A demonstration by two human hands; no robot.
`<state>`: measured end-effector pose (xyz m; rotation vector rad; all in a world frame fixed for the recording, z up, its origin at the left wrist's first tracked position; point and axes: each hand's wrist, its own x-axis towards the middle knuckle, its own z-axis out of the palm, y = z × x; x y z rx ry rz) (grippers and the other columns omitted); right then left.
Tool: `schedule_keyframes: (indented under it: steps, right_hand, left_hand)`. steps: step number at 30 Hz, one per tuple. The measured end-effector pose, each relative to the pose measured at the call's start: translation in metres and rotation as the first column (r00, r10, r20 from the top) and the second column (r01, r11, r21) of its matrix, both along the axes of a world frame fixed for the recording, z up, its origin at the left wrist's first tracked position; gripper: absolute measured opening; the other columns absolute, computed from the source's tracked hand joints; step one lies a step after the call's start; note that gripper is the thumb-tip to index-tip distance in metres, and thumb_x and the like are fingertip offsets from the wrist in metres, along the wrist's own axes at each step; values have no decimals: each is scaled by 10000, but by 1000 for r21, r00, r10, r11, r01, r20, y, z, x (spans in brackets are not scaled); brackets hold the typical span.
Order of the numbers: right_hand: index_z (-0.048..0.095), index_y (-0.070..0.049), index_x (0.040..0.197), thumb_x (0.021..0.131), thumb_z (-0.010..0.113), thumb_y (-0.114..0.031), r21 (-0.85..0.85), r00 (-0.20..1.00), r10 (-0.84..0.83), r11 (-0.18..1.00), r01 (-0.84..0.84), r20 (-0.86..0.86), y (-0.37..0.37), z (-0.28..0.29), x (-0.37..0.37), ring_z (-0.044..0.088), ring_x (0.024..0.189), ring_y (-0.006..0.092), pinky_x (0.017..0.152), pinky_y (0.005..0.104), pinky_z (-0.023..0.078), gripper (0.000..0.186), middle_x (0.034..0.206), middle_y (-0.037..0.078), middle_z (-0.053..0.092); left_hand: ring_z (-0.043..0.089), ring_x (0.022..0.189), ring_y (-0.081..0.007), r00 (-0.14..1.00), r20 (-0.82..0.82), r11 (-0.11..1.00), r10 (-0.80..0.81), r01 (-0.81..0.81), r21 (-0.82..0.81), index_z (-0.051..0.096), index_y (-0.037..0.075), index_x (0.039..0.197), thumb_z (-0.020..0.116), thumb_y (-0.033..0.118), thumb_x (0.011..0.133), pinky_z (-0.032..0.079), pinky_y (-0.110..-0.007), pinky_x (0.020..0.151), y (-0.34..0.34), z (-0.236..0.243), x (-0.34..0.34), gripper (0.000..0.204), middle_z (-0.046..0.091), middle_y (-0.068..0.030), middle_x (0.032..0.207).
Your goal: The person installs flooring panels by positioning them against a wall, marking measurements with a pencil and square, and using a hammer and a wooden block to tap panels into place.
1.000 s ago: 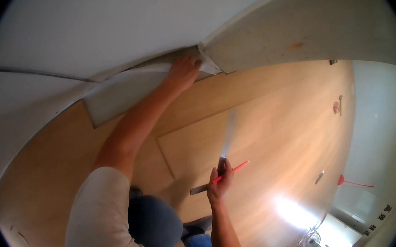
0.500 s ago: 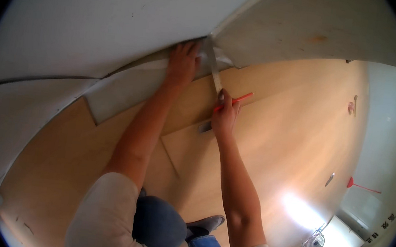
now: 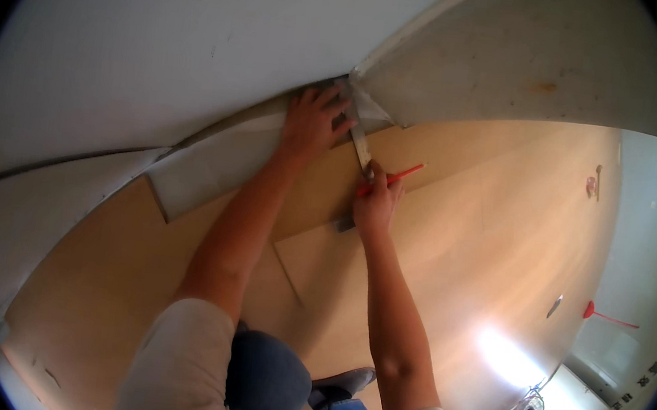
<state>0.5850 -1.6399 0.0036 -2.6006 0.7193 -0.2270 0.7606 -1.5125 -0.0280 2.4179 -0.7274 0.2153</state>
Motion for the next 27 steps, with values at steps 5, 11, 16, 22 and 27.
schedule_keyframes:
  steps: [5, 11, 16, 22, 27]
  right_hand:
    - [652, -184, 1332, 898, 694, -136, -19, 997, 37, 999, -36, 64, -3, 3, 0, 539, 1063, 438, 954, 515, 470, 440, 1170, 213, 577]
    - [649, -165, 1307, 880, 673, -93, 11, 997, 38, 999, -39, 60, -6, 6, 3, 548, 1054, 436, 955, 517, 468, 434, 1134, 208, 595]
    - [644, -161, 1326, 896, 705, -118, 97, 1000, 11, 995, -9, -19, -8, 10, 4, 541, 1157, 457, 1018, 510, 450, 436, 1212, 233, 572]
    - [640, -164, 1321, 904, 706, -123, 132, 999, 8, 991, 0, -54, -13, 11, 6, 545, 1161, 459, 1021, 502, 453, 424, 1214, 233, 580]
    - [644, -164, 1315, 902, 713, -130, 112, 999, 1, 994, 4, -46, -15, 8, 5, 537, 1193, 460, 1033, 500, 449, 420, 1254, 233, 576]
  left_hand:
    - [526, 1201, -278, 998, -55, 994, -37, 42, 102, 729, 182, 1276, 702, 544, 897, 453, -500, 998, -1, 5, -2, 525, 552, 31, 1516]
    - [511, 1215, -274, 997, -50, 988, -53, 60, 139, 721, 197, 1303, 689, 575, 892, 434, -500, 1018, 0, 11, -4, 559, 535, 44, 1537]
    - [509, 1219, -273, 997, -50, 985, -51, 58, 161, 715, 220, 1315, 675, 585, 900, 436, -499, 1022, -1, 6, -4, 554, 532, 48, 1537]
    - [500, 1238, -280, 997, -57, 984, -45, 54, 169, 695, 253, 1344, 649, 610, 908, 433, -507, 1044, 0, 0, -3, 565, 509, 64, 1553]
    - [497, 1255, -284, 996, -77, 985, -51, 64, 163, 696, 251, 1342, 655, 618, 896, 431, -527, 1047, -3, -2, 0, 579, 506, 58, 1556]
